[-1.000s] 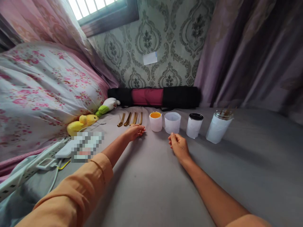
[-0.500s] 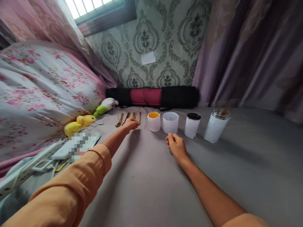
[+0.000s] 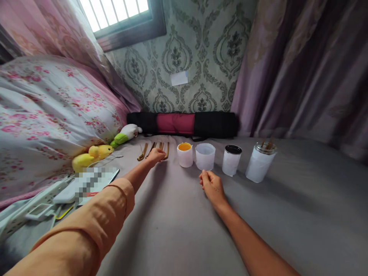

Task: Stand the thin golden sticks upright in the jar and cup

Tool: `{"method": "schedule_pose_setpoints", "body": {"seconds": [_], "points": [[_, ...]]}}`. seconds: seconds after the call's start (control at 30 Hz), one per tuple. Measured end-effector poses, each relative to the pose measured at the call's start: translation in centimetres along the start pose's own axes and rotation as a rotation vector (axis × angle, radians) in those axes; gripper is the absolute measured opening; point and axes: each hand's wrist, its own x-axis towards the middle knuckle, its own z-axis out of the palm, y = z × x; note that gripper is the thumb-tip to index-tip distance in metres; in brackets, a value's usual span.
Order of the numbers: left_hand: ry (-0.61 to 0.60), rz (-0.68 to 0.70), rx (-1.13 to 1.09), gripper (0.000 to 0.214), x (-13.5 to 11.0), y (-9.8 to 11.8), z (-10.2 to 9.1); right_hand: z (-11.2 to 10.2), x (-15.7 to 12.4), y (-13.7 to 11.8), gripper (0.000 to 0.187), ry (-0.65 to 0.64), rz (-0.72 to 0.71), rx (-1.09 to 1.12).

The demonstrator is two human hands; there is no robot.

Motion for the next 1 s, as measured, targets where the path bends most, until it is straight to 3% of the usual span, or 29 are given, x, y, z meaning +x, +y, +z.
{"method": "schedule_pose_setpoints", "body": {"seconds": [0.23, 0.63, 1.0], "points": [[0.061, 0.053, 0.117, 0.022, 1.0, -0.1, 0.2, -0.1, 0.1, 0.3, 0.039, -0.009, 0.0, -0.016], [0.073, 0.114, 0.28, 0.022, 0.9, 0.8, 0.6, 0.0, 0.0, 0.3, 0.04, -0.016, 0.008, -0.007], [0.085, 0.152, 0.378, 0.021, 1.6, 0.1, 1.1, 0.0, 0.1, 0.1, 0.041, -0.018, 0.004, -0.023]]}}
